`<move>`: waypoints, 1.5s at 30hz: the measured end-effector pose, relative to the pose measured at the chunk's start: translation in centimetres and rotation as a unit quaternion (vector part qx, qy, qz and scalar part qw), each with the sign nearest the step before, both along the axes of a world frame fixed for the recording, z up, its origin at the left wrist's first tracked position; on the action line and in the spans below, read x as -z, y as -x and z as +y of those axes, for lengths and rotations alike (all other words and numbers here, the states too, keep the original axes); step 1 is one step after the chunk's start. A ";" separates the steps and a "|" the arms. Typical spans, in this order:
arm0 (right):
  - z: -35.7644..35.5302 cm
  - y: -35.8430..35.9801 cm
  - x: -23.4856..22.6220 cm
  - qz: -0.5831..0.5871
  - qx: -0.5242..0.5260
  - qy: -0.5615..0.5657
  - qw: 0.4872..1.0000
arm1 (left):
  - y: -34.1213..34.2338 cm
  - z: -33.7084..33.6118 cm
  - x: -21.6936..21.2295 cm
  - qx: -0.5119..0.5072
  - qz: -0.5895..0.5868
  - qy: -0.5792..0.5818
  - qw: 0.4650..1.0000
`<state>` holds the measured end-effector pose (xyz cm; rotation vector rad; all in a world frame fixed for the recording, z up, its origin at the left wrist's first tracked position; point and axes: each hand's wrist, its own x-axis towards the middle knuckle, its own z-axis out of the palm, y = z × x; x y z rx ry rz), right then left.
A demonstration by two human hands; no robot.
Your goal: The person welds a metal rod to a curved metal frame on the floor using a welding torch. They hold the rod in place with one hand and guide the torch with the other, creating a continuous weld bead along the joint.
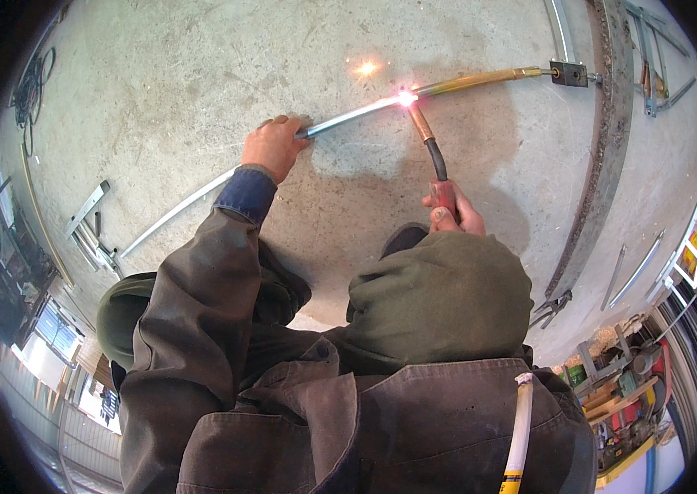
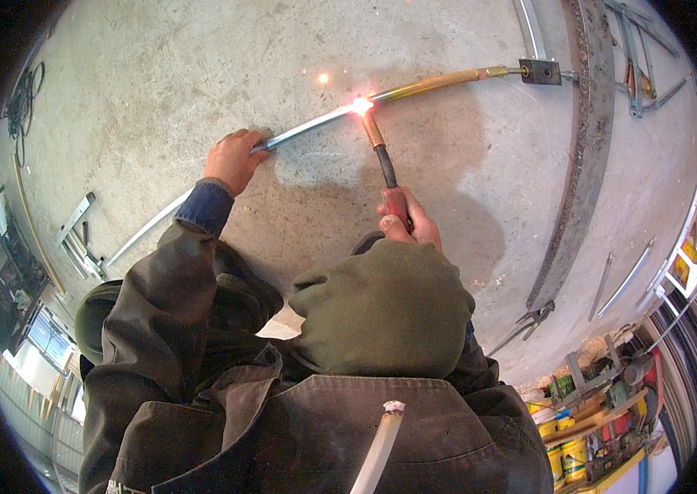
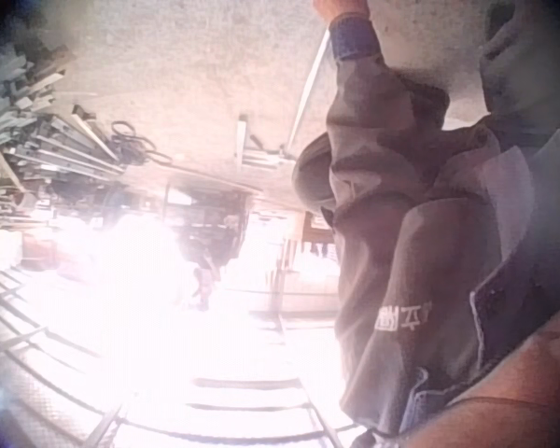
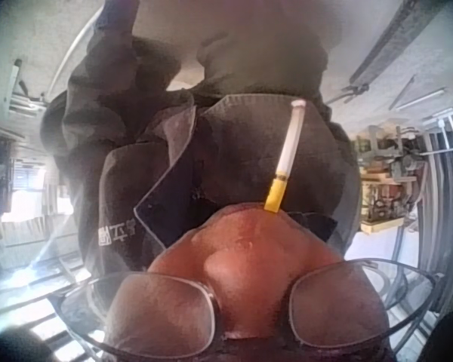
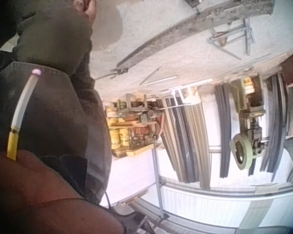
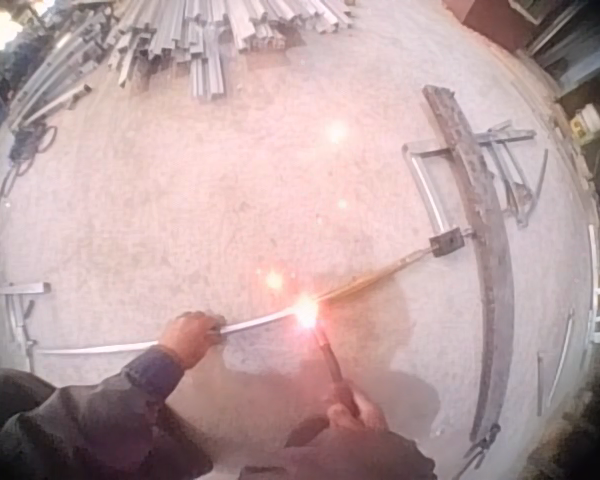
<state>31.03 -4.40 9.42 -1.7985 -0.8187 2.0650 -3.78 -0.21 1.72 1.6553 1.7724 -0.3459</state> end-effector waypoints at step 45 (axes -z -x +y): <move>0.0 0.0 -0.2 -0.034 -0.020 -0.010 0.999 | 0.2 0.0 0.0 0.000 -0.010 -0.009 1.000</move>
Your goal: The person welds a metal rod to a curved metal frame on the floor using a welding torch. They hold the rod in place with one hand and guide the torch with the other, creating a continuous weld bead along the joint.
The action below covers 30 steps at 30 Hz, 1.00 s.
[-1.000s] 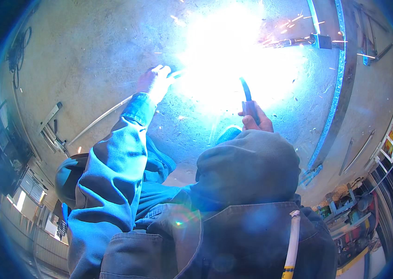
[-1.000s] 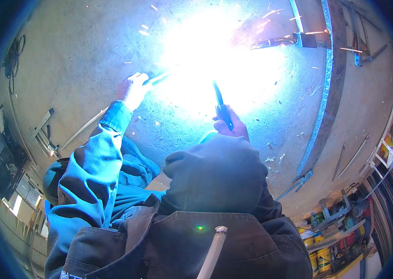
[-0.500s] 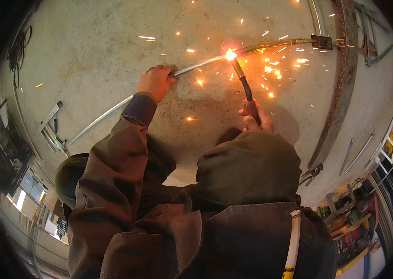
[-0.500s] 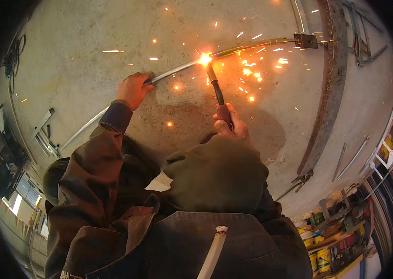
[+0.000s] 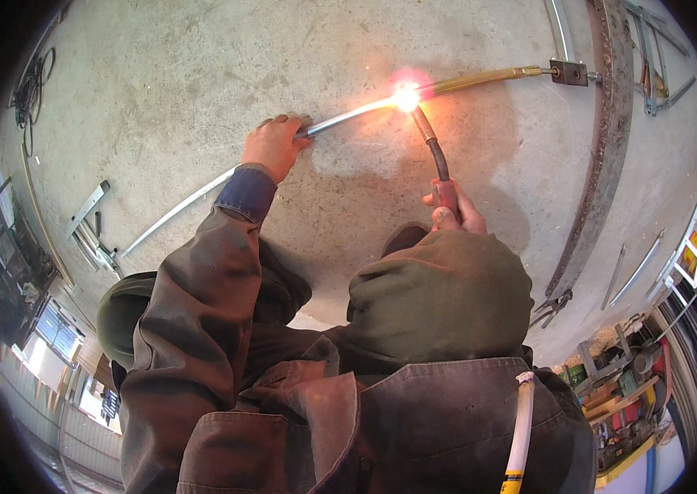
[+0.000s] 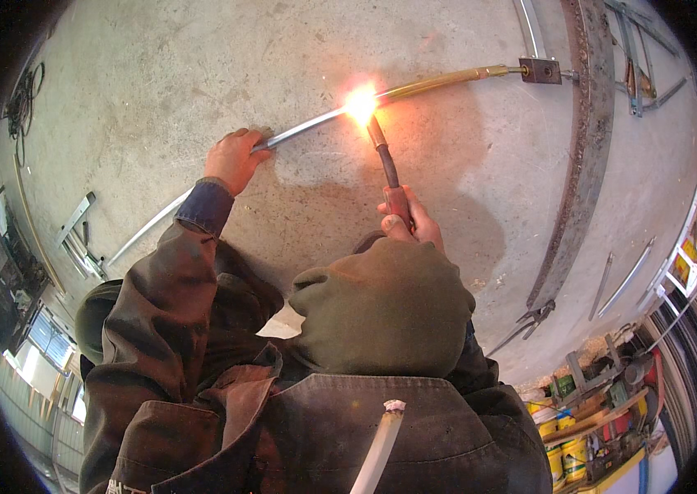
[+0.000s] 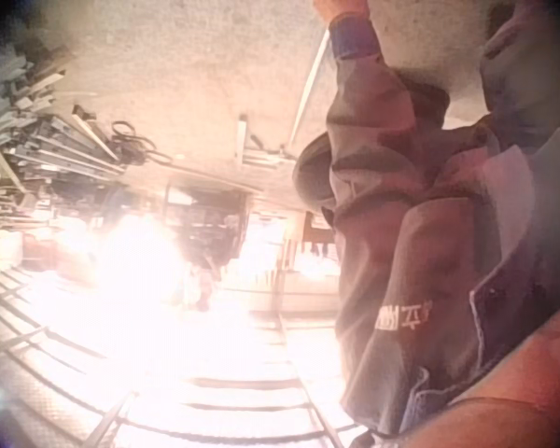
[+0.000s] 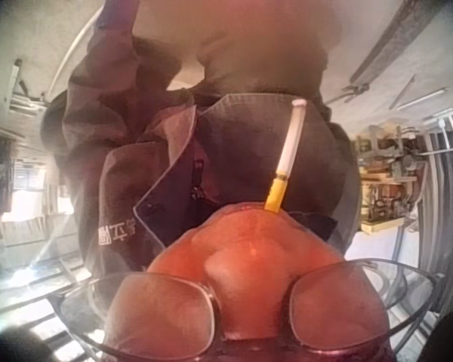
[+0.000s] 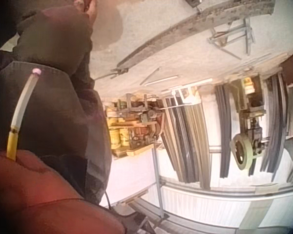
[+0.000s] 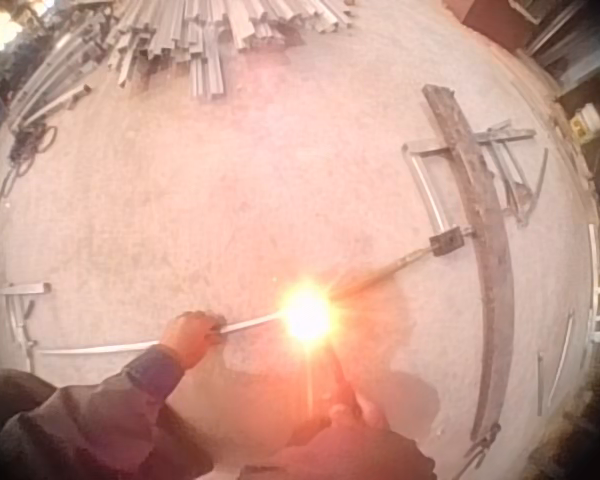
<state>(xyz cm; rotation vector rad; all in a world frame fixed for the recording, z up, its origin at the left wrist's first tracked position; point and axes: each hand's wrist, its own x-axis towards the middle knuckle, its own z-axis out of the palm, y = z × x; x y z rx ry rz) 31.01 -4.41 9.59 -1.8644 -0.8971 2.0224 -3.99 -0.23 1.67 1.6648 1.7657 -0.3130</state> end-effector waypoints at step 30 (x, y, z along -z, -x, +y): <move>0.4 0.3 0.7 0.031 0.042 0.051 0.997 | -0.2 -0.1 0.5 -0.013 0.012 -0.006 1.000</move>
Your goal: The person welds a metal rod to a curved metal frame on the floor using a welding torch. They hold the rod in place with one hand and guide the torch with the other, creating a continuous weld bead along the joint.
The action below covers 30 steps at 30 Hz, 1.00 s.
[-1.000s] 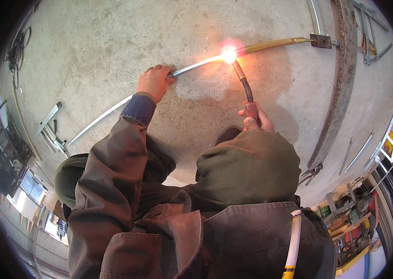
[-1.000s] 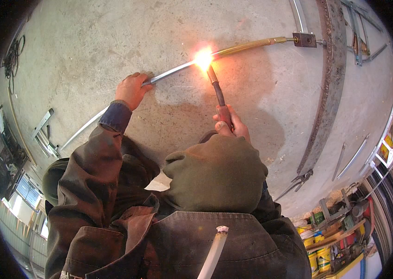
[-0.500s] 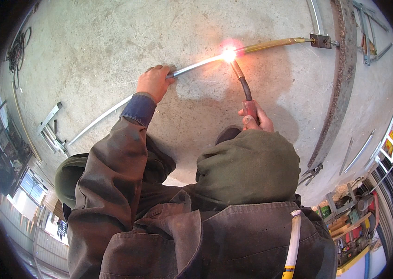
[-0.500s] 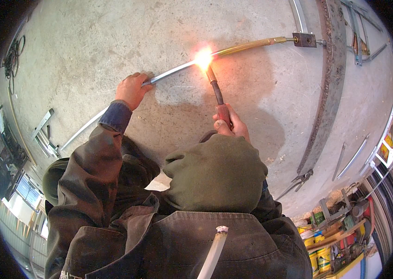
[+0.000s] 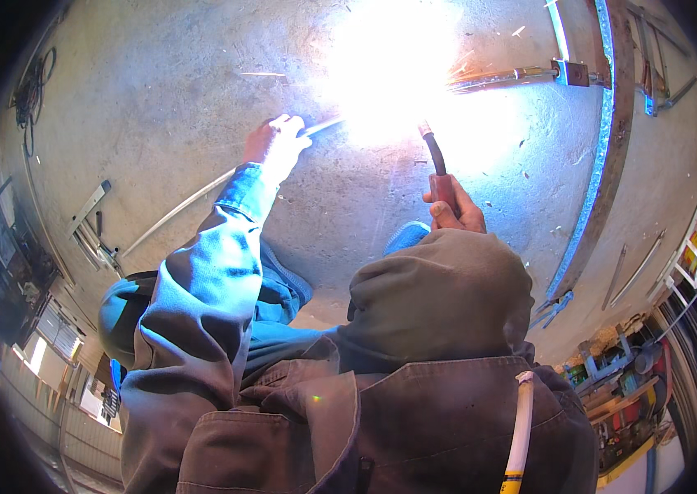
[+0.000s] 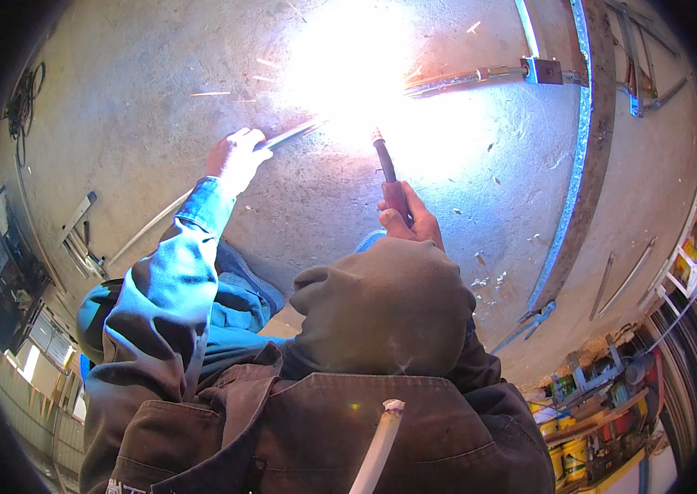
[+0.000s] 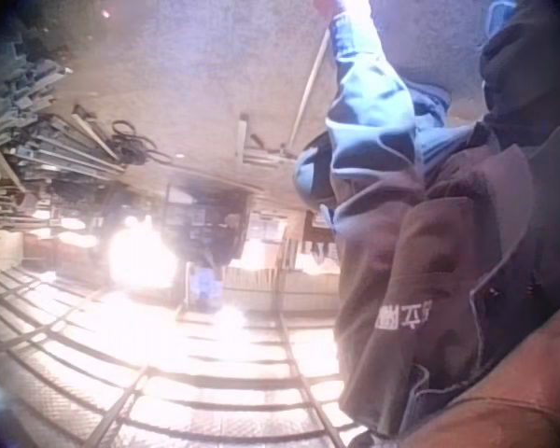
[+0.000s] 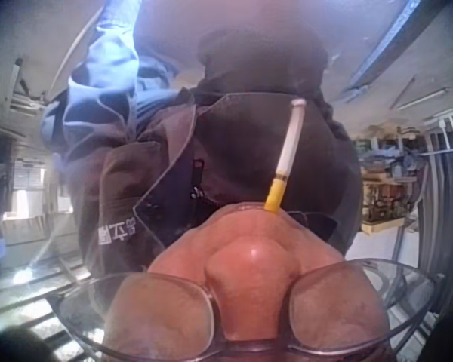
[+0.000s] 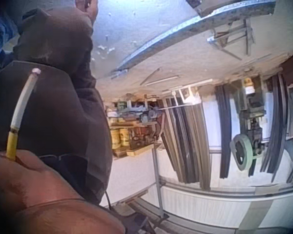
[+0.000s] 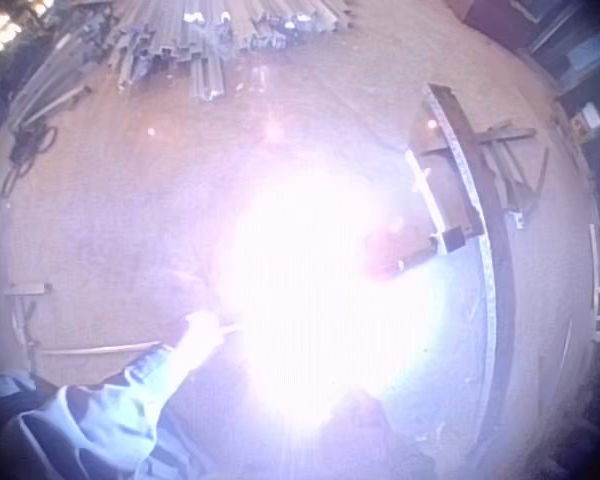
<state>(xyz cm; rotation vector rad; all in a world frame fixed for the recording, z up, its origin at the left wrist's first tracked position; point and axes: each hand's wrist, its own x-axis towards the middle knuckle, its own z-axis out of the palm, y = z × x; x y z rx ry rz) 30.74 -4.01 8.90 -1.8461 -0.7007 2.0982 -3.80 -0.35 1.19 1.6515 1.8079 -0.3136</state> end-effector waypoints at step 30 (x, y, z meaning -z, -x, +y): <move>-0.3 -0.3 -0.5 -0.025 -0.037 -0.044 0.998 | 0.1 0.4 -0.7 0.010 -0.018 0.016 1.000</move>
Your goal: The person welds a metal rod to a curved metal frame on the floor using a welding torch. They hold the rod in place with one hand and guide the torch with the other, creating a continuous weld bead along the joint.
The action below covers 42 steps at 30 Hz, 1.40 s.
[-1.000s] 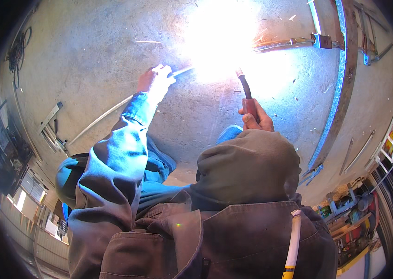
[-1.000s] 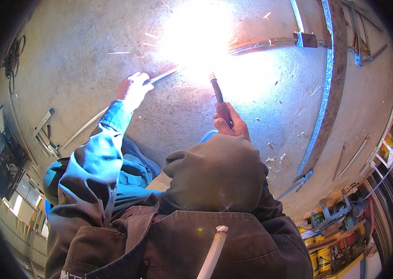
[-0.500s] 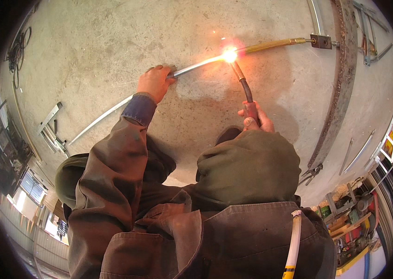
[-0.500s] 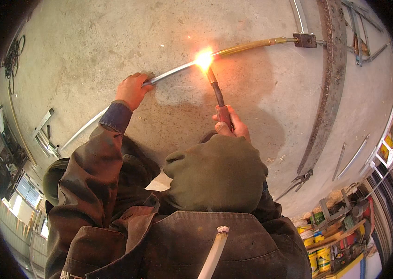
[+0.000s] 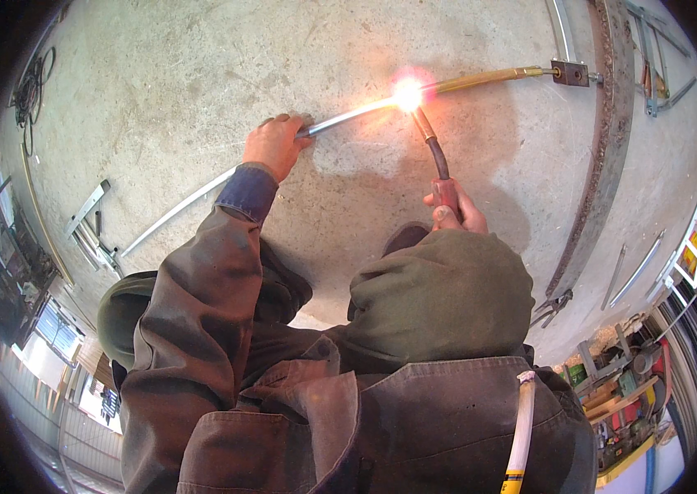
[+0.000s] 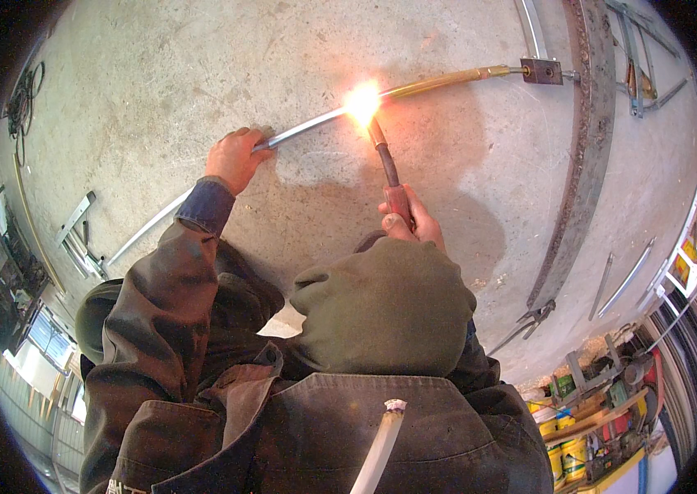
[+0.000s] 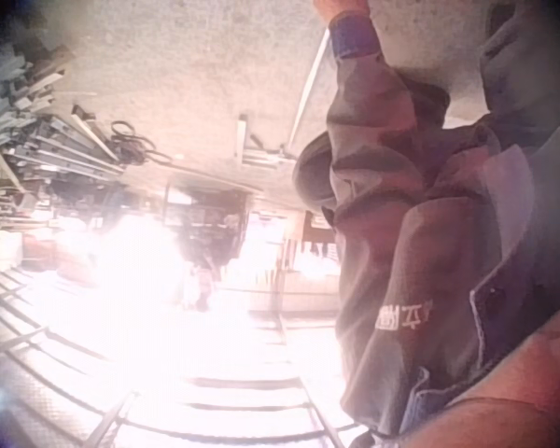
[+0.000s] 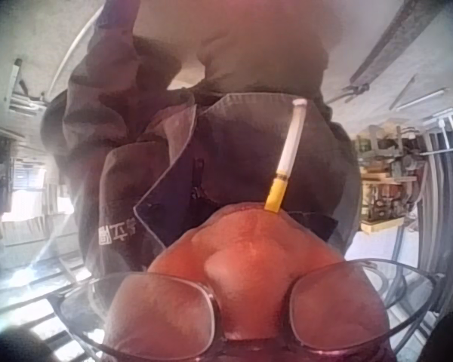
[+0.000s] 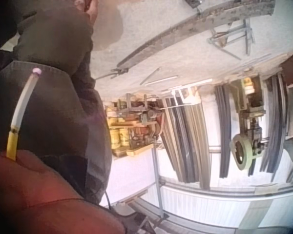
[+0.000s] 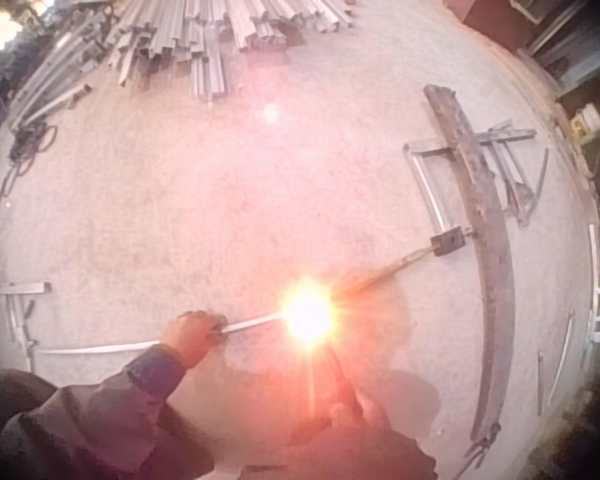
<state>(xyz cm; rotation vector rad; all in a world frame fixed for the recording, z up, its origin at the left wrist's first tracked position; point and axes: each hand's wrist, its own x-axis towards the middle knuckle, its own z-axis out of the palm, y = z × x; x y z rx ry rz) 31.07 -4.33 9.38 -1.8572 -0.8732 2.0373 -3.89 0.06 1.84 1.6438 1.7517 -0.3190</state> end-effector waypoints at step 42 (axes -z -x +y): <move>-0.1 -0.2 0.0 0.016 0.018 0.000 1.000 | 0.0 -0.1 -0.1 -0.008 0.000 -0.001 1.000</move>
